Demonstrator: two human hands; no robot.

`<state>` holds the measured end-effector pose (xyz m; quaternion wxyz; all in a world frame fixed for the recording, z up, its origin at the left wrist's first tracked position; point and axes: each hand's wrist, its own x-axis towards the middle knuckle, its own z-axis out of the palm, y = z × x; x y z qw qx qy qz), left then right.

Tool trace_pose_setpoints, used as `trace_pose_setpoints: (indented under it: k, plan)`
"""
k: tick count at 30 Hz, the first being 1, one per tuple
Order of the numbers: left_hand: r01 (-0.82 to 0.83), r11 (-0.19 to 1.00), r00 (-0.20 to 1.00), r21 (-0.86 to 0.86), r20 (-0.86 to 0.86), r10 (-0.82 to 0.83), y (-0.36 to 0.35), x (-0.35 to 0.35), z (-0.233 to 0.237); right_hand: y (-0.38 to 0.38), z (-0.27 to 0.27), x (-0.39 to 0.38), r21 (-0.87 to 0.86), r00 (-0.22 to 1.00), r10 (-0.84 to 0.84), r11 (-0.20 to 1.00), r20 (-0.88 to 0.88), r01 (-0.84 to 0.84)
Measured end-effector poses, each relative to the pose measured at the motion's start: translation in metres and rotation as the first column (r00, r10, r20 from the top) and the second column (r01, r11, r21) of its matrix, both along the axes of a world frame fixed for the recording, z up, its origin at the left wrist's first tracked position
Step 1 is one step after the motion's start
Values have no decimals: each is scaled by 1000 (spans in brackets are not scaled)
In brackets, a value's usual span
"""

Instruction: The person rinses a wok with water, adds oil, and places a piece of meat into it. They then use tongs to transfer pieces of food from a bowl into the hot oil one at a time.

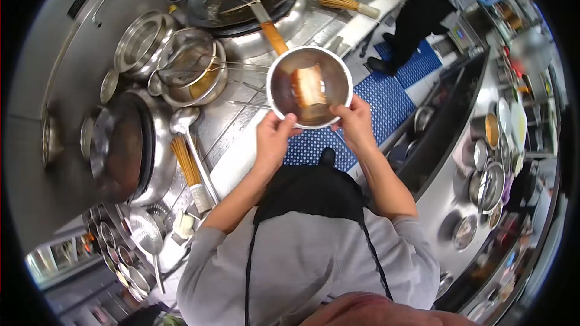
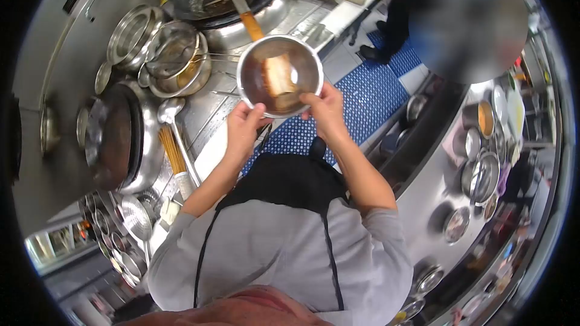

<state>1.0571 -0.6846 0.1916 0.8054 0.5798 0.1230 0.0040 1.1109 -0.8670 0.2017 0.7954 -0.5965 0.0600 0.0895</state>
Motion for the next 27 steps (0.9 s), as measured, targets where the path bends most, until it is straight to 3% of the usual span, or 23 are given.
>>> trace_pose_setpoints:
  k: [3,5,6,7,10,13,21,24,27]
  plan:
    - [-317,948,948,0,32,317,55,1,-3,37,4,34,48,945,327,944,-1,-327]
    - [-430,902,901,25,79,427,95,0,7,61,-3,79,-240,908,321,935,268,-260]
    - [-486,874,870,-4,95,484,105,1,17,71,-8,106,-558,851,381,820,361,-130]
    - [-537,843,836,-35,115,537,117,4,26,82,-13,131,-785,776,463,617,428,64]
    - [-604,796,793,35,132,595,164,6,27,126,-32,165,-938,815,520,337,255,79]
    - [-645,761,760,65,157,631,190,9,43,153,-40,180,-985,884,455,168,111,37]
    - [-663,728,747,174,218,629,247,30,62,140,17,205,-925,877,358,317,320,208]
    - [-656,714,754,242,234,614,256,51,65,124,50,189,-852,930,278,519,242,66]
    - [-639,678,769,362,270,580,258,77,69,111,68,194,-810,937,303,586,173,-40]
